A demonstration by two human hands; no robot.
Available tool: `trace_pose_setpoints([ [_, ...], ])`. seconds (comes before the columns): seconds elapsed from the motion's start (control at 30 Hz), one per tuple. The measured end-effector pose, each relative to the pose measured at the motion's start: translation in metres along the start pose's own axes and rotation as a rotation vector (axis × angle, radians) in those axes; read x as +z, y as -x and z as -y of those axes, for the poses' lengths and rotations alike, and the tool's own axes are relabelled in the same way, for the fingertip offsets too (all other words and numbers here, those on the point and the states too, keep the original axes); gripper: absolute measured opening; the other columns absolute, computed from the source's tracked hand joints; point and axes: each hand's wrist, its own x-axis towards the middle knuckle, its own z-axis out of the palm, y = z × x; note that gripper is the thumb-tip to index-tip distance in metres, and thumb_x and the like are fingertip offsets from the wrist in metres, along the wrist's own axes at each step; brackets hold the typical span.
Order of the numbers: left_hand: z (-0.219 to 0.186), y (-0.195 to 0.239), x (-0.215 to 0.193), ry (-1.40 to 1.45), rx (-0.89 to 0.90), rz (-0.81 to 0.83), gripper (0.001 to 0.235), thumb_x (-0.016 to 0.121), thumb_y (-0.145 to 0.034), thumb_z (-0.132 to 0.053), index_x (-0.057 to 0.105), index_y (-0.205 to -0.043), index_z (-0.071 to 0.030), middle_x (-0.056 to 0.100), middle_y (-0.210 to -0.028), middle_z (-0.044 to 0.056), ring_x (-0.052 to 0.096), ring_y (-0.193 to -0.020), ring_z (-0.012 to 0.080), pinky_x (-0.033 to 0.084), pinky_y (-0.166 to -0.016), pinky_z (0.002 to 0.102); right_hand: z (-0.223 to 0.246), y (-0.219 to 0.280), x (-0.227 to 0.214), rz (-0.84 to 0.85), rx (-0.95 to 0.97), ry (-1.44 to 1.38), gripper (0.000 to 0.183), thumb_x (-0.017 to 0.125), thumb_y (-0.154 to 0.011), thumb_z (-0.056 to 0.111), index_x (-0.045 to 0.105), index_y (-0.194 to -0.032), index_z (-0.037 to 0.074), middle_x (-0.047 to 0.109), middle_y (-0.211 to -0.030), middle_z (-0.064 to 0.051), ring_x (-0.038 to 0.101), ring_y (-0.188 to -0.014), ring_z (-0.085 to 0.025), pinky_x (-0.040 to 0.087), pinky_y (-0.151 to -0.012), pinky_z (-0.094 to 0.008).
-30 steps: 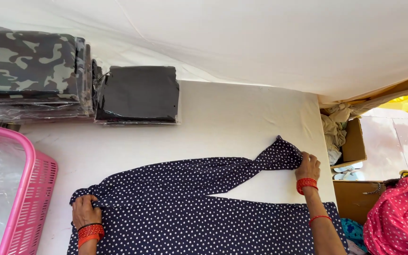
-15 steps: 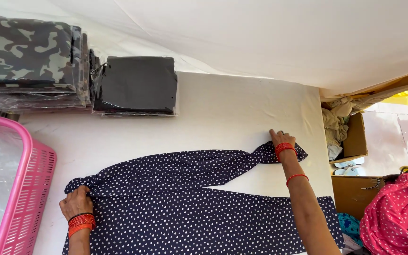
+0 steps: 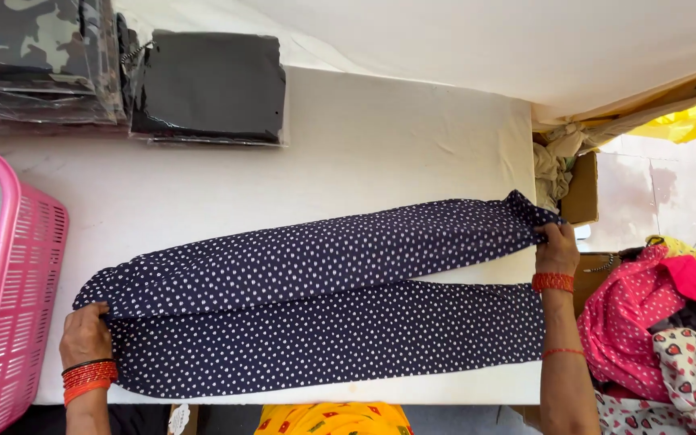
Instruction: The person folds a pair of dark blue polka-dotted pants on a white table, then places them into a clear plastic bag. The person then folds a pair of light gray pants with red patterns on the same table.
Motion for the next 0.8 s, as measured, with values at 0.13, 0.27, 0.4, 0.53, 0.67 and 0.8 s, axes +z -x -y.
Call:
trace_pose_setpoints([
  [0.13, 0.010, 0.049, -0.005, 0.004, 0.034, 0.064, 0.017, 0.063, -0.096, 0.010, 0.069, -0.104, -0.004, 0.073, -0.103, 0.009, 0.069, -0.101, 0.0275, 0.059, -0.087, 0.037, -0.021, 0.095, -0.014, -0.022, 0.051, 0.013, 0.029, 0.069, -0.085, -0.006, 0.071, -0.106, 0.014, 0.062, -0.106, -0.012, 0.064, -0.093, -0.036, 0.054, -0.079, -0.045],
  [0.27, 0.029, 0.103, 0.009, 0.020, -0.003, 0.129, 0.018, 0.062, -0.093, 0.010, 0.069, -0.101, -0.005, 0.074, -0.105, 0.006, 0.069, -0.101, 0.0263, 0.058, -0.089, 0.036, -0.031, 0.182, -0.019, -0.008, 0.130, 0.021, 0.031, 0.063, -0.085, -0.009, 0.072, -0.106, 0.013, 0.062, -0.108, -0.013, 0.064, -0.098, -0.035, 0.053, -0.082, -0.044],
  [0.4, 0.037, 0.135, 0.025, 0.006, -0.081, 0.198, 0.017, 0.065, -0.092, 0.009, 0.070, -0.096, -0.007, 0.072, -0.110, 0.004, 0.067, -0.106, 0.0251, 0.058, -0.091, 0.036, -0.034, 0.246, -0.005, -0.041, 0.249, 0.001, 0.033, 0.060, -0.085, -0.010, 0.073, -0.107, 0.010, 0.064, -0.108, -0.015, 0.065, -0.102, -0.035, 0.053, -0.089, -0.044],
  [0.53, 0.001, 0.126, 0.012, -0.049, -0.118, 0.202, 0.022, 0.069, -0.082, 0.009, 0.073, -0.094, -0.009, 0.068, -0.122, 0.007, 0.064, -0.117, 0.0296, 0.056, -0.096, 0.038, -0.055, 0.276, 0.033, -0.056, 0.329, -0.096, 0.037, 0.056, -0.082, -0.012, 0.074, -0.105, 0.009, 0.066, -0.104, -0.015, 0.065, -0.101, -0.034, 0.053, -0.094, -0.042],
  [0.67, 0.003, 0.130, 0.043, -0.057, -0.323, 0.026, 0.028, 0.067, -0.081, 0.009, 0.068, -0.104, -0.007, 0.058, -0.136, 0.022, 0.061, -0.119, 0.0375, 0.055, -0.100, 0.043, -0.094, 0.275, 0.066, -0.213, 0.614, -0.497, 0.046, 0.048, -0.082, -0.011, 0.073, -0.114, 0.011, 0.070, -0.112, -0.006, 0.066, -0.100, -0.023, 0.052, -0.084, -0.038],
  [0.8, -0.015, 0.115, 0.039, 0.424, -0.893, -0.060, 0.031, 0.060, -0.103, -0.005, 0.045, -0.130, 0.000, 0.057, -0.126, 0.030, 0.067, -0.099, 0.0361, 0.060, -0.080, 0.044, -0.096, 0.255, 0.065, -0.398, 1.129, -1.116, 0.037, 0.066, -0.099, 0.006, 0.061, -0.135, 0.015, 0.054, -0.102, 0.002, 0.053, -0.085, -0.008, 0.049, -0.059, -0.031],
])
